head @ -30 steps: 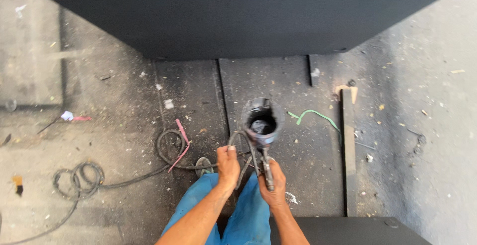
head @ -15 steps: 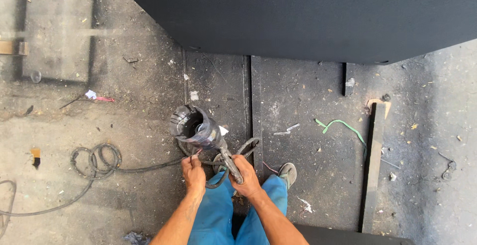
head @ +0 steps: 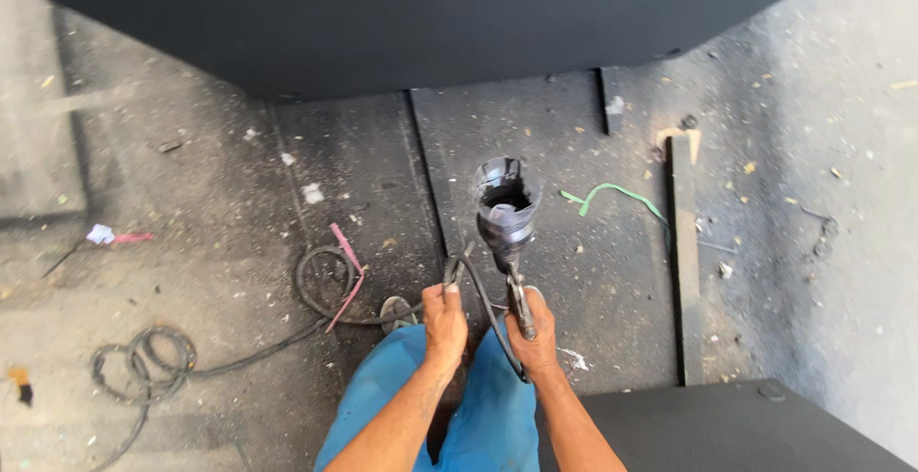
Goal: The person uses a spray gun to apply black paint to the exterior surfaces of a large wooden cabinet frame. They move around the object to cover multiple sides, including edges and corners, while holding the spray gun in the right hand and the hose in the left.
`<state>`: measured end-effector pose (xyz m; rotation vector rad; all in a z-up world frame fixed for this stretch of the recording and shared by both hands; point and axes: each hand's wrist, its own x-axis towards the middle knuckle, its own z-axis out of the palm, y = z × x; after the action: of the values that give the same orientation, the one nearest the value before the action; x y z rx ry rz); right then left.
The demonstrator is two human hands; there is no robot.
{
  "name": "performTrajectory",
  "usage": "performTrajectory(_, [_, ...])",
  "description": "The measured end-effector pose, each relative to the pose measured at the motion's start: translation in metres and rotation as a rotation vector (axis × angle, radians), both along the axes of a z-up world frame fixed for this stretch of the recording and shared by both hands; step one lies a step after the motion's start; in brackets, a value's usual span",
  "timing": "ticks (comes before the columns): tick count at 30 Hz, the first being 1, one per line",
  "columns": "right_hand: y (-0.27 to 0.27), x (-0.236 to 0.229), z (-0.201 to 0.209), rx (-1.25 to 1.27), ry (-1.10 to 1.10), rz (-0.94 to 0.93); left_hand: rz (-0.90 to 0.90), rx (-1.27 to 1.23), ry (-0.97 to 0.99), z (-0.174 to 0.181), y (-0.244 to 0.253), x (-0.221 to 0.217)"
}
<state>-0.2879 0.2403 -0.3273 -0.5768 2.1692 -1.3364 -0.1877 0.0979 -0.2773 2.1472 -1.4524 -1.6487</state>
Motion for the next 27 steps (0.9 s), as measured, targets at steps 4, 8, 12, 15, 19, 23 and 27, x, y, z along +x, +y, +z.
performTrajectory(4, [0.028, -0.043, 0.004, 0.016, 0.029, -0.113, -0.113, 0.041, 0.075, -0.005, 0.038, -0.058])
performTrajectory(8, [0.054, -0.088, 0.011, 0.008, 0.023, -0.257, -0.237, 0.094, 0.137, 0.009, 0.069, -0.121])
performTrajectory(12, [0.082, -0.131, 0.006, -0.026, 0.04, -0.396, -0.367, 0.141, 0.151, -0.006, 0.097, -0.162])
performTrajectory(15, [0.1, -0.158, -0.004, -0.02, 0.049, -0.491, -0.378, 0.133, 0.262, 0.01, 0.121, -0.186])
performTrajectory(19, [0.119, -0.187, -0.011, 0.02, 0.12, -0.54, -0.411, 0.132, 0.283, 0.02, 0.135, -0.207])
performTrajectory(23, [0.124, -0.195, -0.009, 0.068, 0.194, -0.573, -0.424, 0.118, 0.262, 0.014, 0.137, -0.206])
performTrajectory(27, [0.119, -0.164, -0.029, 0.045, 0.14, -0.475, -0.302, 0.14, 0.183, -0.005, 0.122, -0.172])
